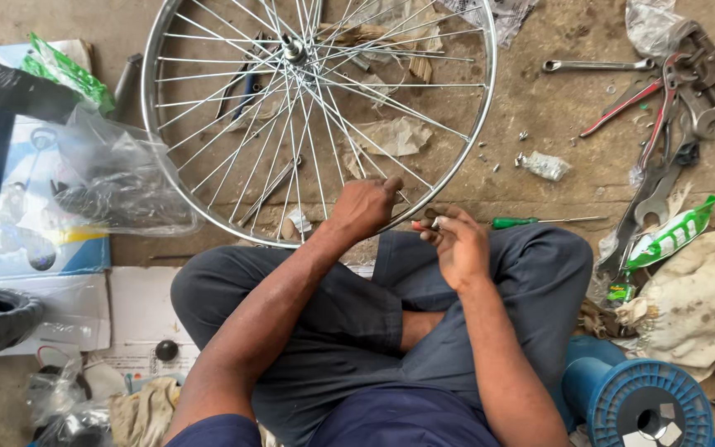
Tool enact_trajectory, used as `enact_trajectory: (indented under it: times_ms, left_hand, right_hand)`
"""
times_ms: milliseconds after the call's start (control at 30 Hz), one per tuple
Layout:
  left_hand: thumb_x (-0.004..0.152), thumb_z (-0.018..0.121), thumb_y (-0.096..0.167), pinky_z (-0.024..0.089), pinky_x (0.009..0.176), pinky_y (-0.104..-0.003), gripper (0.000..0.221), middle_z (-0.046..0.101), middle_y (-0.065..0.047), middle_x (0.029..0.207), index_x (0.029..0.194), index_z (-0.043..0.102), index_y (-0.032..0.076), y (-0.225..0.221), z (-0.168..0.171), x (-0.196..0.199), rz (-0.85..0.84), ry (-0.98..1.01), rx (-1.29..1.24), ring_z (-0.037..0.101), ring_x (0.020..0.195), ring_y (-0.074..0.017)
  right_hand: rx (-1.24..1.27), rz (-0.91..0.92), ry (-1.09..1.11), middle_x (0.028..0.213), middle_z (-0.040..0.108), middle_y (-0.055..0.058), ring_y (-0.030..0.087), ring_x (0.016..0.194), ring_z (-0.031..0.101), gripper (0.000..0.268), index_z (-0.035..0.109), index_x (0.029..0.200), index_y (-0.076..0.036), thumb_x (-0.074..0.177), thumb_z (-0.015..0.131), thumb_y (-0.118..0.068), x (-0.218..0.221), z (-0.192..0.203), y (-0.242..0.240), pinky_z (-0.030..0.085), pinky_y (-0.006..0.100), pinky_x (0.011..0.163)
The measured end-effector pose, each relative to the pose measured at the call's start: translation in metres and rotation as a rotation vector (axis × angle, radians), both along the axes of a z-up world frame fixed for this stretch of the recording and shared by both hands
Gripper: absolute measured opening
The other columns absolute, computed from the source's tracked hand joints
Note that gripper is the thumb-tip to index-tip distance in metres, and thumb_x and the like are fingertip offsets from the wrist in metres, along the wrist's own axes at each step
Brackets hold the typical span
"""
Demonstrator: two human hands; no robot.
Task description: The person inserts spokes into a bicycle wheel rim and tightens the spoke nipples using a screwdriver.
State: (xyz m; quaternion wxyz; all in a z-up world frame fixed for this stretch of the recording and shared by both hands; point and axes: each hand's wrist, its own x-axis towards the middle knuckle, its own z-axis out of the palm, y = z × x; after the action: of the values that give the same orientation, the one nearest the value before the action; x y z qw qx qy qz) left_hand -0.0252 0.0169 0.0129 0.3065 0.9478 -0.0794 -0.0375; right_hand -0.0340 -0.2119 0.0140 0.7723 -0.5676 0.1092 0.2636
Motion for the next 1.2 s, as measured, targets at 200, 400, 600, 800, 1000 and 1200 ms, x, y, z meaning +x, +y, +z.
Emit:
enact_trajectory:
  times_ms: [200, 400, 600, 800, 1000, 1200]
  left_hand:
    - [0.094, 0.054, 0.017, 0.049, 0.071, -0.057, 0.024, 0.067, -0.028, 0.080, 0.106, 0.056, -0.004, -0.025, -0.003, -0.009, 0.048, 0.005, -0.323, 0.065, 0.079, -0.0489]
    - [0.101, 0.052, 0.026, 0.047, 0.076, -0.060, 0.029, 0.067, -0.029, 0.083, 0.105, 0.056, -0.003, -0.019, -0.001, -0.015, 0.135, 0.258, -0.266, 0.065, 0.084, -0.0499]
    - [0.097, 0.055, 0.020, 0.052, 0.071, -0.056, 0.023, 0.070, -0.027, 0.082, 0.097, 0.066, 0.000, -0.009, -0.001, -0.007, 0.083, 0.170, -0.337, 0.068, 0.081, -0.0465]
    - [0.098, 0.044, 0.008, 0.059, 0.049, -0.038, 0.018, 0.070, -0.019, 0.070, 0.098, 0.060, -0.002, -0.001, 0.028, -0.002, 0.076, 0.468, -0.653, 0.071, 0.053, -0.0229]
    - [0.099, 0.039, 0.006, 0.061, 0.046, -0.038, 0.019, 0.068, -0.014, 0.069, 0.093, 0.055, -0.002, -0.002, 0.029, 0.001, 0.025, 0.439, -0.673, 0.071, 0.053, -0.0234]
    - [0.100, 0.040, 0.009, 0.059, 0.047, -0.038, 0.021, 0.069, -0.015, 0.066, 0.094, 0.057, -0.002, -0.002, 0.036, 0.002, 0.042, 0.464, -0.637, 0.071, 0.053, -0.0232]
  right_hand:
    - [0.149, -0.135, 0.071, 0.096, 0.074, 0.015, 0.023, 0.081, 0.072, 0.015, 0.066, 0.111, -0.006, 0.101, 0.055, -0.005, -0.007, 0.013, 0.016, 0.057, 0.033, 0.065]
    - [0.127, -0.183, -0.092, 0.086, 0.072, 0.012, 0.022, 0.074, 0.072, 0.004, 0.063, 0.105, -0.007, 0.101, 0.062, -0.007, -0.008, 0.020, 0.020, 0.057, 0.031, 0.060]
    - [-0.063, -0.154, -0.190, 0.092, 0.075, 0.009, 0.013, 0.074, 0.067, 0.017, 0.073, 0.108, 0.005, 0.092, 0.071, 0.001, -0.028, -0.014, 0.023, 0.054, 0.026, 0.063]
    - [-0.132, -0.178, -0.394, 0.092, 0.073, 0.006, 0.010, 0.081, 0.067, 0.012, 0.073, 0.103, 0.004, 0.092, 0.073, 0.008, -0.023, -0.026, 0.036, 0.054, 0.023, 0.074]
    - [-0.191, -0.154, -0.475, 0.090, 0.071, 0.005, 0.009, 0.084, 0.068, 0.010, 0.070, 0.096, 0.001, 0.092, 0.074, 0.009, -0.019, -0.017, 0.045, 0.059, 0.024, 0.078]
    - [-0.199, -0.179, -0.583, 0.093, 0.070, 0.004, 0.010, 0.088, 0.069, 0.011, 0.067, 0.094, 0.000, 0.091, 0.076, 0.006, -0.025, -0.021, 0.049, 0.061, 0.024, 0.081]
